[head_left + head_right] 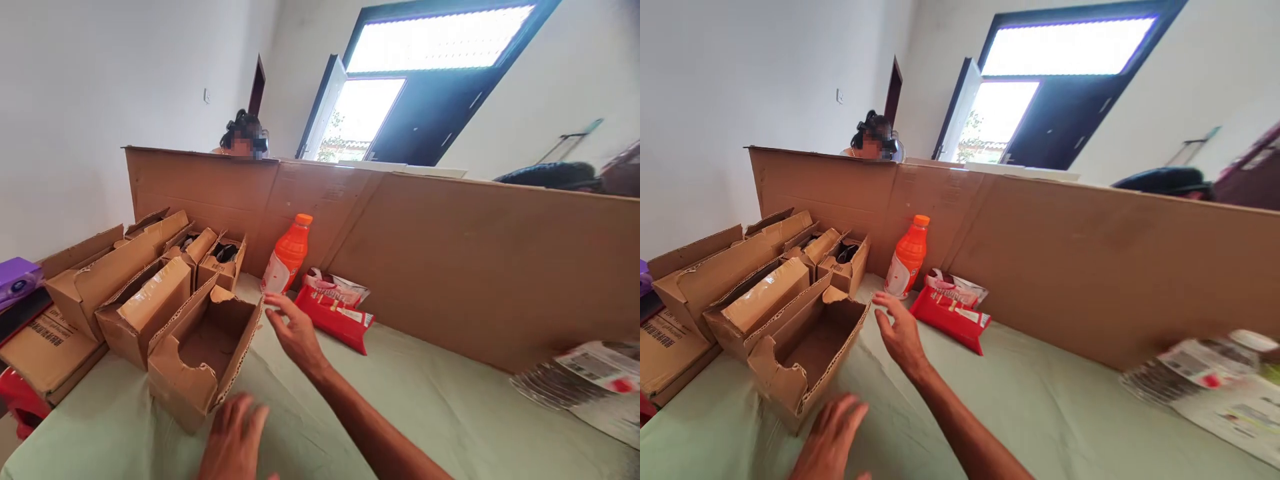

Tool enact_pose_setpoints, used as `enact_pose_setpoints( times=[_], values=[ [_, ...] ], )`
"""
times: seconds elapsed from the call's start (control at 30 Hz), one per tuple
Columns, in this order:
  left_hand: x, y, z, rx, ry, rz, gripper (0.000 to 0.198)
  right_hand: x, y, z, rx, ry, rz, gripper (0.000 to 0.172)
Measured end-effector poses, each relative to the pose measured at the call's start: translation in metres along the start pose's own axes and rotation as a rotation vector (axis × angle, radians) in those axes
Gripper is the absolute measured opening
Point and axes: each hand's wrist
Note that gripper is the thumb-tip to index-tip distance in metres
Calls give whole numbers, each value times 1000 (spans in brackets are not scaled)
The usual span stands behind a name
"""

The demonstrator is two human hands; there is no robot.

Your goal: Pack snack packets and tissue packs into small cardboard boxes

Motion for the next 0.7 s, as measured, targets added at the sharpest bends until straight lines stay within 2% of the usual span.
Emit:
enact_pose_setpoints(
  times=[0.07, 0.13, 0.23, 0.3, 0.37, 0.43, 0.57, 0.7],
  values=[
    [35, -6, 18, -66, 136, 43, 87, 50, 10, -12, -190, 60, -83, 35],
    [64, -9, 29, -129, 216, 109, 89, 100, 10, -25, -367, 75, -201, 40],
    [97, -16, 32, -164, 247, 191, 88, 162, -7, -37, -471, 69, -371, 39],
    [115, -21, 26, -166, 253, 235, 85, 190, -24, -38, -527, 64, -525, 31],
    [129, -24, 16, -167, 252, 263, 81, 207, -40, -34, -575, 55, -674, 24],
    [138, -27, 6, -170, 258, 282, 80, 218, -47, -30, -595, 50, -791, 25],
    [141, -33, -2, -183, 274, 292, 83, 232, -38, -25, -515, 76, -949, 25],
    [140, -37, -1, -212, 295, 304, 85, 242, -33, -25, -522, 78, -1025, 29]
  ],
)
Point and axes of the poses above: each hand's wrist, its own x-axis towards the middle knuckle, its own y-axis out of the back of the hand, z = x × y, and after that the axes turned 7 degrees about y, right-handed
